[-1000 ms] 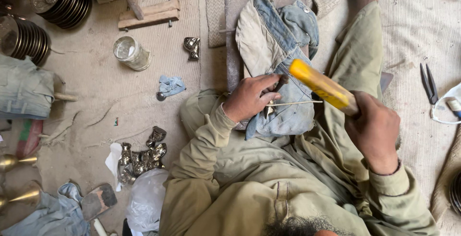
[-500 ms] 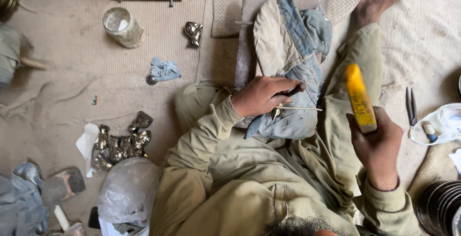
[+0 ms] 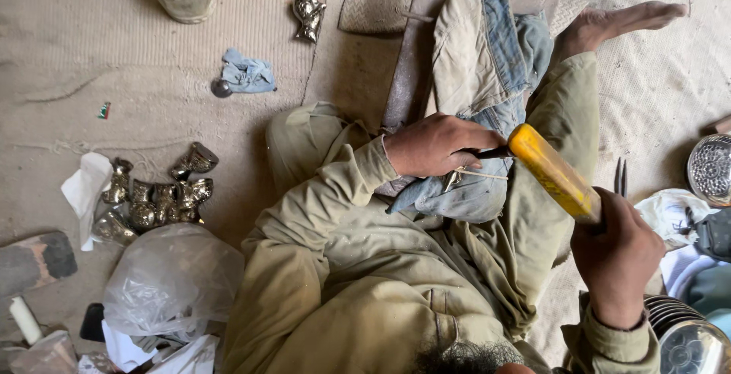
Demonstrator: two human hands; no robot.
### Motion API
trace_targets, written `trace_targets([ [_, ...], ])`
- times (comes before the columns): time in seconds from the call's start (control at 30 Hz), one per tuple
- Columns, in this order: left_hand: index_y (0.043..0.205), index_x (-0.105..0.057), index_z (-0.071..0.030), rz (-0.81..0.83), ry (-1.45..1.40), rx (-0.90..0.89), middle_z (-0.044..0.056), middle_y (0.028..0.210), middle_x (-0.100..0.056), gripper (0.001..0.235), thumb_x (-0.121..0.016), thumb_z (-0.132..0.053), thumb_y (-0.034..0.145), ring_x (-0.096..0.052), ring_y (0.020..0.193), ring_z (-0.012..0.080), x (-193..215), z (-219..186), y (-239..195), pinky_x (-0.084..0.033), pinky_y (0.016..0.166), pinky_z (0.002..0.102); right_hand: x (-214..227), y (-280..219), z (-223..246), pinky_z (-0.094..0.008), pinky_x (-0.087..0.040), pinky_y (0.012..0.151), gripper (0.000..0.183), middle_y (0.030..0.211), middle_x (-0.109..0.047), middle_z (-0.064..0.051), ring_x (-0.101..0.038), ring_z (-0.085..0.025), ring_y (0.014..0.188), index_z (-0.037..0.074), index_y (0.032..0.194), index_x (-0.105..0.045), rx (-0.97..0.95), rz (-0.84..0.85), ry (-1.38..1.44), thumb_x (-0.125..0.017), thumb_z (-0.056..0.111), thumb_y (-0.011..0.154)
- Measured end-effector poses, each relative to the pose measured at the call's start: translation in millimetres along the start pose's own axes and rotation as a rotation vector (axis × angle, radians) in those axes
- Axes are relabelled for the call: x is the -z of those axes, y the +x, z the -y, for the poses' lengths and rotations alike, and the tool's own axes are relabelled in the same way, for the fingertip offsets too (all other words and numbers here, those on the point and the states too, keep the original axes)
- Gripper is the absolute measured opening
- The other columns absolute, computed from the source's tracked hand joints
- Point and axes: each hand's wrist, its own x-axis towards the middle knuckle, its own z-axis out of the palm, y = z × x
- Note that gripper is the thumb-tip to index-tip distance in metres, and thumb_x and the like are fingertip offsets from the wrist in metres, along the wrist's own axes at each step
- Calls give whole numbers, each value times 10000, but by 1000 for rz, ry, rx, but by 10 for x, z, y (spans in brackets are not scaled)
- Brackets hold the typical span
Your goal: The person sits on the floor and uses a hammer and punch to shape a small metal object placed on a wooden block. They repeatedly strike the punch to create patterns on the metal piece, adjusting its position as needed.
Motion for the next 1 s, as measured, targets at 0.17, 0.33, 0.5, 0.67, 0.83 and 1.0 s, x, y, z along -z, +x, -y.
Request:
trace_targets([
  [0.17, 1375, -613, -157, 20, -28, 30, 93, 1239, -732, 520, -786, -238, 891, -736, 1109, 283, -8, 44, 40, -586, 953, 383, 23, -3, 27, -342, -522, 751, 149, 876, -665, -175, -673, -310, 768, 8, 1104, -687, -65, 17, 11, -786, 103, 1045],
  [0.33, 1392, -603, -138, 20, 0, -100, 99, 1291, -709, 510, -786, -214, 923, -709, 1106, 325, 23, 90, 33, -568, 942, 407, 63, -15, 29, -333, -535, 793, 136, 957, -679, -185, -710, -322, 869, 18, 1158, -693, 25, -12, -85, -750, 70, 1046],
  [0.5, 1366, -614, -150, 31, -26, -95, 88, 1272, -724, 506, -791, -199, 895, -724, 1072, 311, 58, 89, 50, -575, 920, 411, 87, -7, 13, -344, -541, 793, 135, 960, -688, -186, -706, -337, 876, 29, 1138, -699, 33, 8, -143, -755, 74, 1024],
  [0.67, 1401, -598, -154, 51, -56, -87, 89, 1190, -739, 513, -777, -224, 925, -742, 1055, 283, 71, 98, 51, -581, 919, 406, 108, 25, 74, -350, -544, 801, 135, 964, -690, -188, -707, -335, 880, 30, 1122, -697, 47, -23, -220, -753, 58, 1003],
  [0.83, 1359, -612, -158, 49, -22, -130, 75, 1115, -754, 458, -762, -237, 934, -746, 1023, 288, 66, 141, 41, -576, 909, 419, 141, 85, 223, -378, -533, 744, 200, 896, -681, -184, -705, -317, 786, 4, 1137, -711, 16, 14, -23, -747, 61, 948],
  [1.0, 1395, -578, -196, 12, -47, -202, 63, 1110, -751, 438, -730, -276, 992, -751, 1003, 279, 29, 229, 32, -583, 914, 412, 162, 132, 366, -344, -546, 776, 137, 952, -697, -162, -716, -286, 835, 10, 1128, -701, 106, -33, -184, -752, 34, 1002],
])
